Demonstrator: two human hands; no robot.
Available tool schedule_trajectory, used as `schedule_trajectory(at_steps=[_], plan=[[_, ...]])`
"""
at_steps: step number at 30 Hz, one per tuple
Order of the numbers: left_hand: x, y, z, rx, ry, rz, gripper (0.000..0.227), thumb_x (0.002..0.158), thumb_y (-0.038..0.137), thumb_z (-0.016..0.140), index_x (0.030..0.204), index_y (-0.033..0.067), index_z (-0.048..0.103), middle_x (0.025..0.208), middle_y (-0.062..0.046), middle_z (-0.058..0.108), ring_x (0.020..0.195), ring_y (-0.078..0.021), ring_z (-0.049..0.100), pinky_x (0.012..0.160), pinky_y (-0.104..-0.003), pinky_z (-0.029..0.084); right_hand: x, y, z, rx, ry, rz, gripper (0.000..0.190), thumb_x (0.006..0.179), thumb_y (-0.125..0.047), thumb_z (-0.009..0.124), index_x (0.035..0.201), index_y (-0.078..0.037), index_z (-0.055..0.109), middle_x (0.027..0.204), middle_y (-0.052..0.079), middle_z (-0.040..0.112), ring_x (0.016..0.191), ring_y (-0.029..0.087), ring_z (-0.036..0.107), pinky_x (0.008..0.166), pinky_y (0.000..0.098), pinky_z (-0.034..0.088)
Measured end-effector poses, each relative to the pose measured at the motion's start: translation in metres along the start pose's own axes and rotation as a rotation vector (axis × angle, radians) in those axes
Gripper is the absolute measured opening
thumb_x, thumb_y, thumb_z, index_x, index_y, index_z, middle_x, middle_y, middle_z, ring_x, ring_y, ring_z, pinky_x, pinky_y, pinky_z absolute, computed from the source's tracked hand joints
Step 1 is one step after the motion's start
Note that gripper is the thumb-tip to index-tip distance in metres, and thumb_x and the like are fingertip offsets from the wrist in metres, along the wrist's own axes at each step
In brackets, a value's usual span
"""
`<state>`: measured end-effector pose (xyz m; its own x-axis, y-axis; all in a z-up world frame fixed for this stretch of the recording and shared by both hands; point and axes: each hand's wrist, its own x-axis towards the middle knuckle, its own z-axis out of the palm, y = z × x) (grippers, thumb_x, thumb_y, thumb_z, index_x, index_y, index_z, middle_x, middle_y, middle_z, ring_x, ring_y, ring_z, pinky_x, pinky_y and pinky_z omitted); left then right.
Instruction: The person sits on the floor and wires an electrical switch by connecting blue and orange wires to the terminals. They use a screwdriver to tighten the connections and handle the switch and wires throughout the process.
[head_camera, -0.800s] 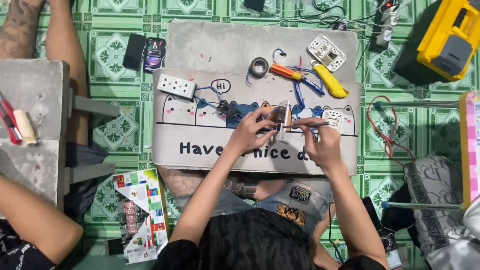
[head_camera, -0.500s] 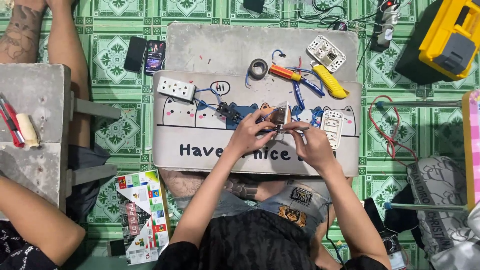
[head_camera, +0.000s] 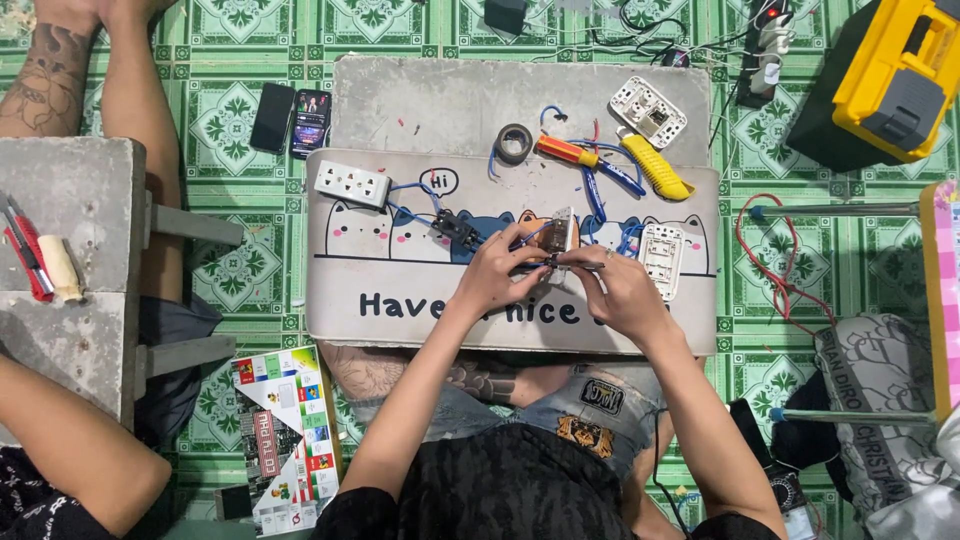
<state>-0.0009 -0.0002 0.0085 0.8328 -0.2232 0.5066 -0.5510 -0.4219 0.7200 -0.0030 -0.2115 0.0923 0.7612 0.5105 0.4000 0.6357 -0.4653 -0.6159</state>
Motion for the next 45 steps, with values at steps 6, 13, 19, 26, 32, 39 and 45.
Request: schedule_trajectory(at_steps=[6, 13, 19, 26, 32, 39, 45], plan=[[0.002, 0.004, -0.002, -0.007, -0.008, -0.013, 0.010, 0.083, 0.018, 0.081, 0.090, 0.0149, 0.075, 0.093, -0.001, 0.059, 0.074, -0.0256, 0.065, 0.071, -0.034, 0.051, 0.001, -0.001, -0.002, 0.014, -0.001, -0.026, 0.021, 0.096, 0.004, 0.063, 0.111, -0.010, 0.066, 0.093, 0.006, 0.076, 0.083, 0.025, 0.076, 0.073, 0.0347, 0.060], [0.000, 0.001, -0.002, 0.001, -0.011, -0.012, 0.011, 0.083, 0.020, 0.081, 0.090, 0.0148, 0.075, 0.094, -0.001, 0.059, 0.075, -0.0268, 0.065, 0.070, -0.035, 0.051, 0.004, -0.004, -0.004, 0.012, -0.004, -0.042, 0.020, 0.095, 0.005, 0.064, 0.108, -0.009, 0.066, 0.095, 0.006, 0.076, 0.083, 0.026, 0.076, 0.073, 0.0347, 0.060], [0.000, 0.000, -0.001, 0.012, -0.012, -0.009, 0.012, 0.087, 0.027, 0.079, 0.089, 0.0158, 0.074, 0.093, -0.001, 0.059, 0.074, -0.0257, 0.065, 0.071, -0.034, 0.051, 0.024, -0.008, -0.011, 0.032, -0.102, -0.023, 0.021, 0.088, 0.004, 0.074, 0.105, -0.008, 0.068, 0.089, 0.008, 0.075, 0.082, 0.027, 0.075, 0.073, 0.0366, 0.061], [0.004, 0.001, 0.002, 0.067, -0.002, 0.051, 0.011, 0.086, 0.025, 0.078, 0.090, 0.0164, 0.072, 0.095, 0.000, 0.057, 0.077, -0.0264, 0.064, 0.072, -0.035, 0.051, 0.025, 0.012, 0.000, 0.160, -0.072, 0.040, 0.014, 0.090, -0.003, 0.078, 0.099, -0.008, 0.070, 0.080, 0.007, 0.076, 0.073, 0.026, 0.074, 0.069, 0.0362, 0.060], [0.015, 0.026, -0.012, 0.133, 0.013, 0.079, 0.017, 0.081, 0.025, 0.081, 0.088, 0.0154, 0.069, 0.100, -0.001, 0.057, 0.079, -0.0295, 0.065, 0.074, -0.038, 0.053, 0.026, 0.016, 0.006, 0.251, -0.071, -0.082, 0.025, 0.083, 0.006, 0.077, 0.105, -0.005, 0.075, 0.078, 0.014, 0.076, 0.069, 0.033, 0.074, 0.066, 0.0424, 0.060], [-0.017, -0.013, 0.021, 0.151, 0.031, 0.071, 0.015, 0.087, 0.033, 0.077, 0.091, 0.0204, 0.071, 0.101, -0.001, 0.058, 0.078, -0.0305, 0.068, 0.075, -0.038, 0.056, 0.005, 0.043, 0.026, 0.247, 0.021, -0.194, 0.032, 0.077, 0.010, 0.076, 0.106, -0.004, 0.073, 0.078, 0.016, 0.076, 0.066, 0.035, 0.074, 0.065, 0.0433, 0.060], [-0.015, -0.008, 0.021, 0.217, 0.032, 0.080, 0.017, 0.087, 0.036, 0.076, 0.091, 0.0214, 0.067, 0.100, -0.001, 0.056, 0.080, -0.0311, 0.068, 0.076, -0.040, 0.056, 0.006, 0.049, 0.031, 0.357, 0.156, -0.271, 0.021, 0.081, 0.007, 0.075, 0.099, -0.004, 0.075, 0.074, 0.012, 0.076, 0.059, 0.029, 0.074, 0.059, 0.0365, 0.060]])
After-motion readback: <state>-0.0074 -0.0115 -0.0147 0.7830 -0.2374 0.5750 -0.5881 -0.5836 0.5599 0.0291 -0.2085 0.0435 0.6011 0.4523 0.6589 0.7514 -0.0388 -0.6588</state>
